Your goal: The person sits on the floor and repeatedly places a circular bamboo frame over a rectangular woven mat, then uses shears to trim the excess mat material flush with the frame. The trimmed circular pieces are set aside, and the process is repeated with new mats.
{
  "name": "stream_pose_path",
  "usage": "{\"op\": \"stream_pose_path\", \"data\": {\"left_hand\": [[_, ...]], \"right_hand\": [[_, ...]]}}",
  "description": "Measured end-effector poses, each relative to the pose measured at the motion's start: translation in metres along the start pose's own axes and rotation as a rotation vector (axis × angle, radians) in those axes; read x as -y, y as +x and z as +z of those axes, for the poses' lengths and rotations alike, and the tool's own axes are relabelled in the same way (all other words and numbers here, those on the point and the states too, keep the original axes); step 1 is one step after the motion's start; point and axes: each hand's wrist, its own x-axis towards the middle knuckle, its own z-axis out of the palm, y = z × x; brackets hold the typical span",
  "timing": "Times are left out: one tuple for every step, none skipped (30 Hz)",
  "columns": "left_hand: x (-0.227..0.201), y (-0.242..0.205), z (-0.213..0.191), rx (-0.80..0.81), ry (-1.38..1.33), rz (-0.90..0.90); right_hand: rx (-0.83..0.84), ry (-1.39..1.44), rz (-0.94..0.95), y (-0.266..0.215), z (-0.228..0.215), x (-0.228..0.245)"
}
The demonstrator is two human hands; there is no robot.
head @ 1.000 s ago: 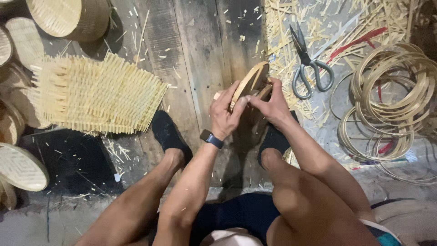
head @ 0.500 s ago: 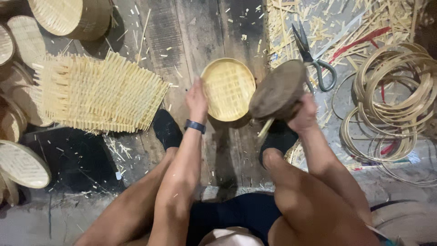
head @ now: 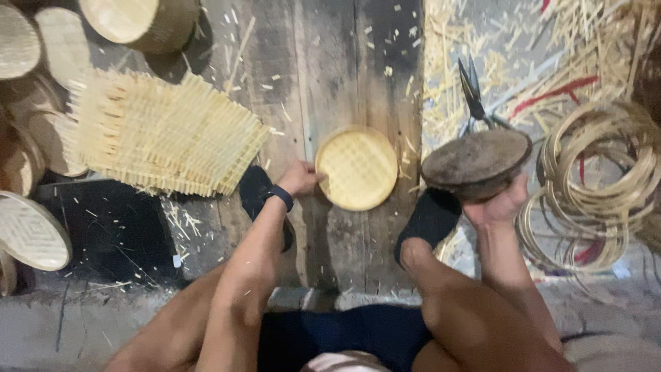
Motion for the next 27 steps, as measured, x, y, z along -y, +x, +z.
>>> {"op": "stream_pose_path", "data": {"left_hand": [[-0.004, -0.003, -0.008, 0.083, 0.009, -0.078], [-0.008, -0.003, -0.015, 0.166, 0.017, -0.154], [-0.014, 0.002, -0.026, 0.114, 0.109, -0.089], [-0.020, 0.009, -0.036, 0.043, 0.162, -0.041], [-0.029, 0.019, -0.049, -0.046, 0.151, -0.004], [-0.039, 0.028, -0.061, -0.187, -0.220, 0.004], [-0.053, 0.037, -0.069, -0.295, -0.660, 0.047], [-0.068, 0.042, -0.078, -0.377, -1.040, 0.077], [-0.081, 0.043, -0.082, -0.396, -1.183, 0.091], [-0.096, 0.042, -0.079, -0.403, -1.267, 0.109], [-0.108, 0.040, -0.071, -0.407, -1.286, 0.122], [-0.116, 0.038, -0.064, -0.407, -1.124, 0.135], [-0.123, 0.031, -0.044, -0.362, -0.969, 0.284], [-0.130, 0.022, -0.020, -0.314, -0.807, 0.427], [-0.139, 0.013, 0.007, -0.200, -0.764, 0.357], [-0.136, 0.000, 0.023, -0.026, -0.089, -0.093], [-0.136, -0.015, 0.047, 0.057, -0.237, -0.095], [-0.137, -0.024, 0.068, 0.141, -0.386, -0.100], [-0.132, -0.027, 0.079, 0.164, -0.694, -0.115], [-0.125, -0.028, 0.088, 0.185, -1.002, -0.126], [-0.117, -0.024, 0.094, 0.204, -1.310, -0.134], [-0.106, -0.018, 0.095, 0.097, -1.269, -0.073], [-0.093, -0.010, 0.092, -0.010, -1.224, -0.012], [-0.080, -0.005, 0.089, -0.118, -1.178, 0.044], [-0.070, -0.001, 0.087, -0.147, -1.098, 0.079], [-0.061, 0.004, 0.082, -0.179, -1.020, 0.113], [-0.054, 0.007, 0.076, -0.210, -0.941, 0.145]], "right_hand": [[-0.051, -0.035, 0.016, 0.000, -0.002, 0.000], [-0.045, -0.022, 0.029, 0.000, -0.004, 0.000], [-0.040, -0.009, 0.043, 0.001, -0.007, -0.001], [-0.037, 0.003, 0.059, 0.002, -0.010, -0.002], [-0.034, -0.008, 0.065, 0.003, -0.013, -0.002], [-0.034, -0.020, 0.073, 0.004, -0.014, -0.003], [-0.033, -0.032, 0.082, 0.004, -0.014, -0.004], [-0.051, -0.025, 0.094, 0.003, -0.012, -0.004], [-0.068, -0.018, 0.107, 0.002, -0.009, -0.005], [-0.088, -0.014, 0.121, 0.000, -0.004, -0.005], [-0.077, -0.026, 0.121, 0.000, 0.001, -0.005], [-0.068, -0.039, 0.124, -0.002, 0.007, -0.007], [-0.058, -0.051, 0.126, -0.003, 0.014, -0.010], [-0.043, -0.011, 0.156, -0.002, 0.021, -0.014], [-0.028, 0.028, 0.186, -0.001, 0.028, -0.017], [-0.014, 0.067, 0.217, -0.001, 0.035, -0.021], [0.002, 0.031, 0.262, 0.001, 0.040, -0.025], [0.017, -0.007, 0.309, 0.003, 0.046, -0.031], [0.032, -0.045, 0.356, 0.007, 0.050, -0.036], [0.079, -0.093, 0.332, 0.009, 0.052, -0.039], [0.126, -0.141, 0.308, 0.013, 0.053, -0.042], [0.172, -0.189, 0.286, 0.016, 0.051, -0.044], [0.171, -0.103, 0.291, 0.021, 0.047, -0.044], [0.169, -0.017, 0.299, 0.027, 0.042, -0.044], [0.167, 0.068, 0.307, 0.032, 0.038, -0.046], [0.031, -0.143, 0.347, 0.036, 0.036, -0.051], [-0.104, -0.355, 0.382, 0.041, 0.035, -0.059]]}}
